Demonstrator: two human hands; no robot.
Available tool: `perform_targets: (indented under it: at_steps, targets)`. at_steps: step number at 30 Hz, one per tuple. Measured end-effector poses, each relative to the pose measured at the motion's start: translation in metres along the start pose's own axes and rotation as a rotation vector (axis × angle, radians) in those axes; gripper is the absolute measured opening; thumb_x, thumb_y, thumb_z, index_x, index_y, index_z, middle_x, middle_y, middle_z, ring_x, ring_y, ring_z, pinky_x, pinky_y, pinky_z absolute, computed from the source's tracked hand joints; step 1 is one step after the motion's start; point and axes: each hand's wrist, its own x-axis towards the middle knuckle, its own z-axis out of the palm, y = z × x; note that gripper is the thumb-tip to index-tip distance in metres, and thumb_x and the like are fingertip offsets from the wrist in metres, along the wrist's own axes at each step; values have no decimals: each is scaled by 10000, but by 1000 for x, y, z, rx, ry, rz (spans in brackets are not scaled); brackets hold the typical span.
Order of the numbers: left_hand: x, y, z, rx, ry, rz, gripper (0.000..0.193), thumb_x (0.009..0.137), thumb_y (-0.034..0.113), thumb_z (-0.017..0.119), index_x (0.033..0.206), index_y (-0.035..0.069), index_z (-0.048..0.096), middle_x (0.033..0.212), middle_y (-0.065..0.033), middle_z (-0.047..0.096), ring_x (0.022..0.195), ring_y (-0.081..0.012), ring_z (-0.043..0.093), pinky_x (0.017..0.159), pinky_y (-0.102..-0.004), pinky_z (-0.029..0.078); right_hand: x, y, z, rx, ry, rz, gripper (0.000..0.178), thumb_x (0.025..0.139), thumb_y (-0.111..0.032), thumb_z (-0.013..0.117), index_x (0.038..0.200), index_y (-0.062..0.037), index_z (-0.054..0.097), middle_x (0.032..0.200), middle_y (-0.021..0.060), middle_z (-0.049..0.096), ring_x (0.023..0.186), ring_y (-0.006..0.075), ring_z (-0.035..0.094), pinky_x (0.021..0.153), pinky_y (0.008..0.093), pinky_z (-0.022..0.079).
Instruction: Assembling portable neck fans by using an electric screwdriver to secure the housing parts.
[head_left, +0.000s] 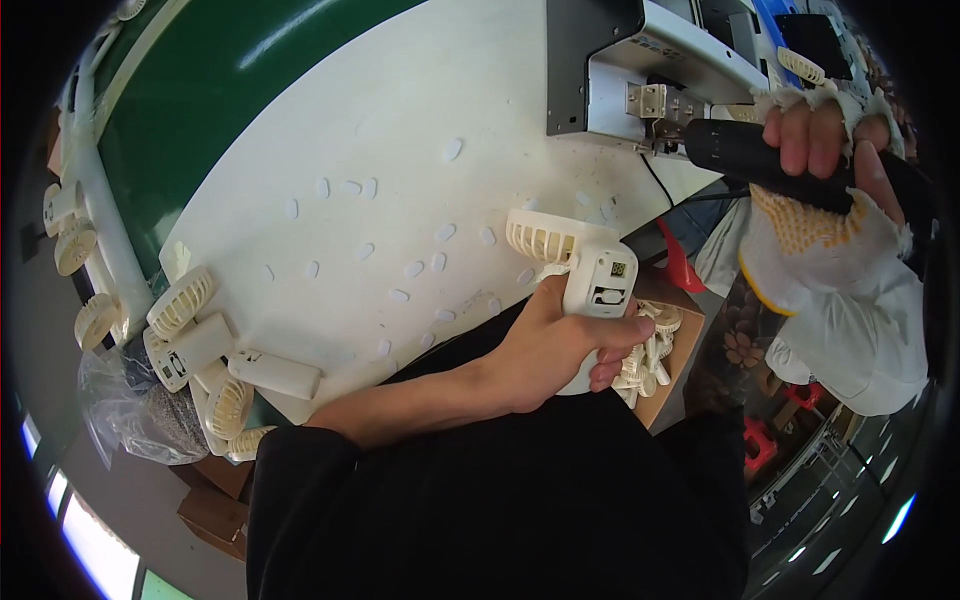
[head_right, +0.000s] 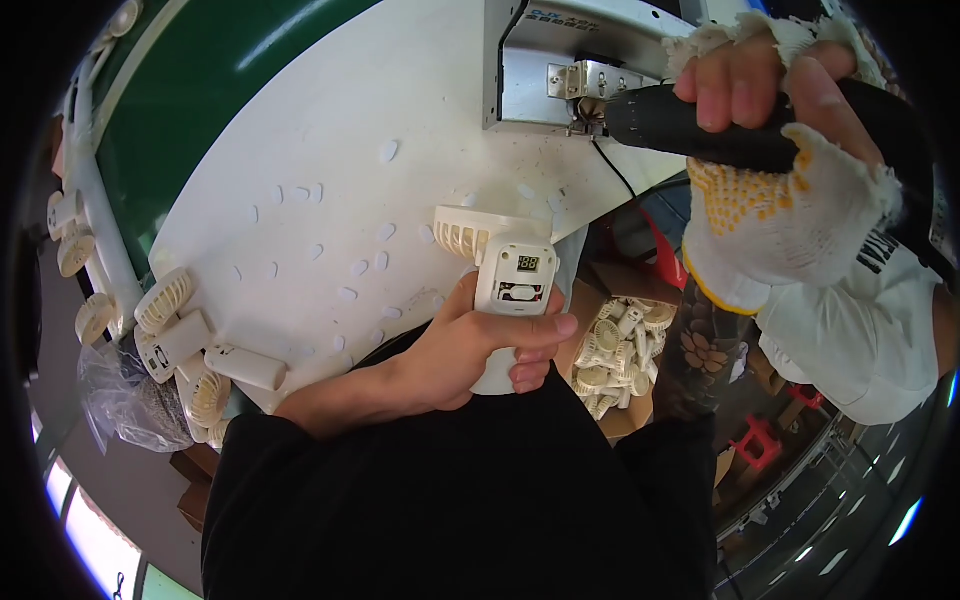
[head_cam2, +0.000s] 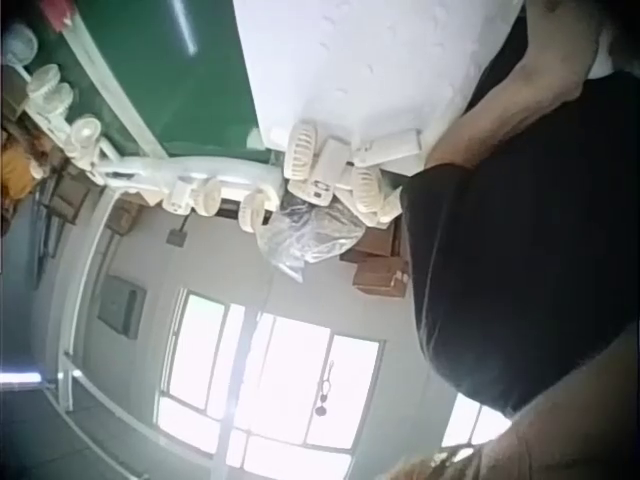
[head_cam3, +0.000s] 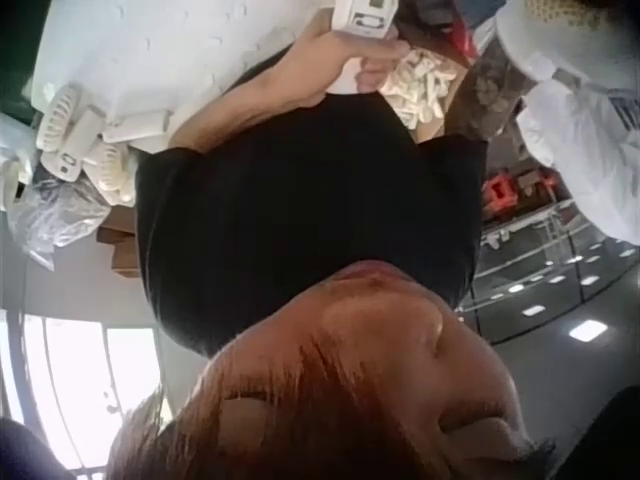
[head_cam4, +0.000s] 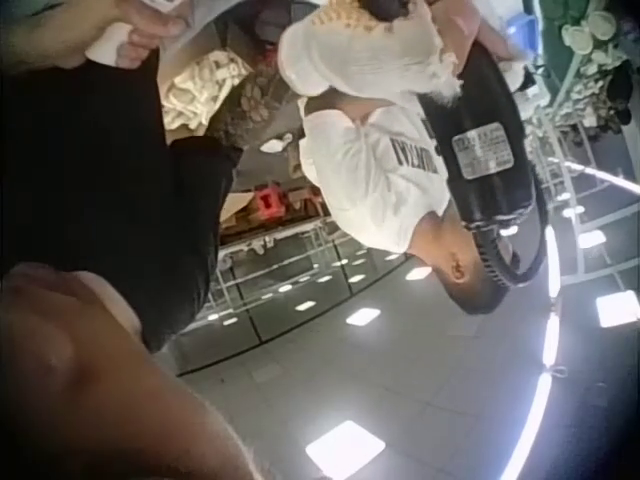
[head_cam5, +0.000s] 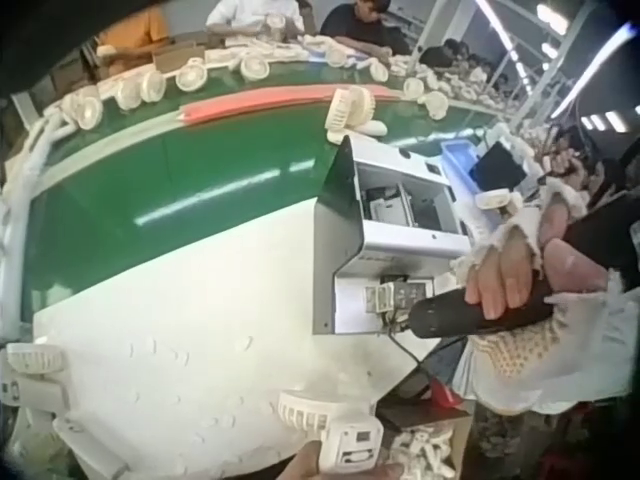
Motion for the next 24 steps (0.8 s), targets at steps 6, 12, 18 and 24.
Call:
perform_targets:
  at_steps: [6,12,18,24]
  targets:
    - [3,0,-5,-4,-26,23,188,863,63,658,752,36,509,560,-31,484,462,-138,484,461,-308,400,-21,-27,37,-45,99,182,210,875,-248,544,1034,-119,498,755,5,487,698,137,491,806,359,366]
    - [3,-3,-5,-10,-46,24,192,859,65,660,745,34,509,558,-32,484,459,-141,488,466,-310,409,-61,-84,49,-106,-79,21,429,803,-318,631,1131,-103,457,707,-24,473,630,119,485,719,322,371]
    - [3,-5,-6,6,-20,34,196,857,71,656,731,38,510,552,-30,484,460,-140,495,471,-306,415,-83,-73,62,-84,82,25,427,797,-319,650,1112,-117,443,702,-23,479,636,122,501,728,320,387]
    - [4,-3,-5,46,-26,28,196,859,75,651,728,37,510,550,-28,487,466,-137,503,473,-304,417,-96,-59,63,-78,156,-150,460,786,-327,678,1105,-134,409,725,-11,509,622,132,512,716,324,392]
